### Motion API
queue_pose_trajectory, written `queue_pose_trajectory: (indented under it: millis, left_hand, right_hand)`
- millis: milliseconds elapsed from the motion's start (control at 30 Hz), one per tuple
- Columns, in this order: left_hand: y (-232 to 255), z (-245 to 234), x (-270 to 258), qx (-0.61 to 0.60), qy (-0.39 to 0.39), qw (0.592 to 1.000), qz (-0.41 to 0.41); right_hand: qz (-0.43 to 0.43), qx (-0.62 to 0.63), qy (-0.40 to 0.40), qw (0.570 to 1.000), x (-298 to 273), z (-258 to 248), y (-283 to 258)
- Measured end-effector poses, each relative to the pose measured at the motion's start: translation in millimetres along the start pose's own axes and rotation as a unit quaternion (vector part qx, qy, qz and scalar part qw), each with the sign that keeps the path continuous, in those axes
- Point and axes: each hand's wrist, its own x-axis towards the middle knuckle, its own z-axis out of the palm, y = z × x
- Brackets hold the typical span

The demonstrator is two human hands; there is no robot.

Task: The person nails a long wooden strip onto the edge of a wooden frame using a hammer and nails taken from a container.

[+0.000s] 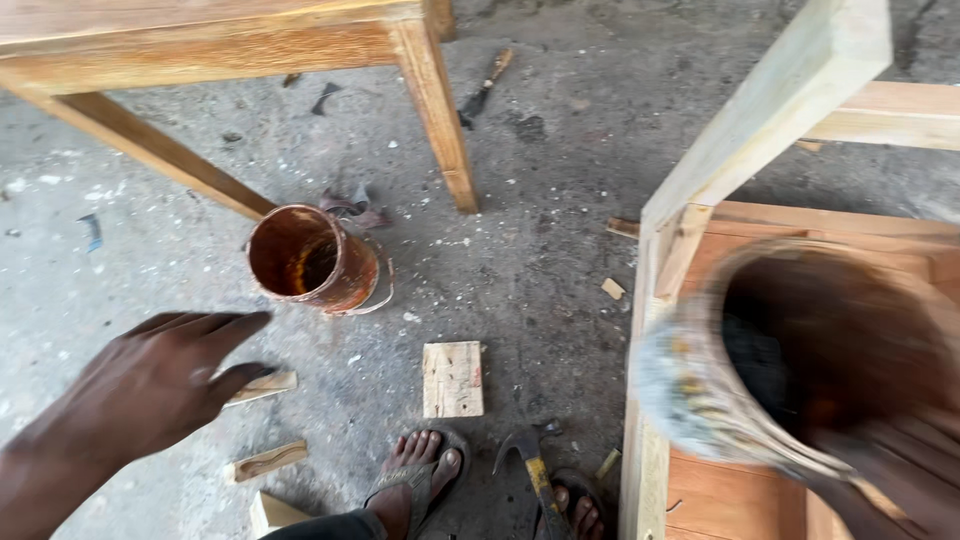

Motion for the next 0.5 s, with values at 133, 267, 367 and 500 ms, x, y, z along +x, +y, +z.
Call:
queue_pose_trajectory:
  millis: [133,267,367,500]
  left_hand:
    - [29,1,35,-0.027,-0.015,0.992,0.126]
    - [103,-17,86,-0.039,-0.164,0.973,0.157]
    - [149,-3,135,0.053,-0.087,0.962,0.254]
    - [212,26,201,-0.09,-0.109,0.974,0.18]
  right_hand:
    - [-0.099,0.088,-0.117,0.984,71,123,-54]
    - [-0.196,0.026,-0.124,0.972,89,266,-81]
    - [-0.076,0.031,-0.181,0.98,94,298,-95]
    - [-0.023,0.089,0.003,0.996,60,271,-122]
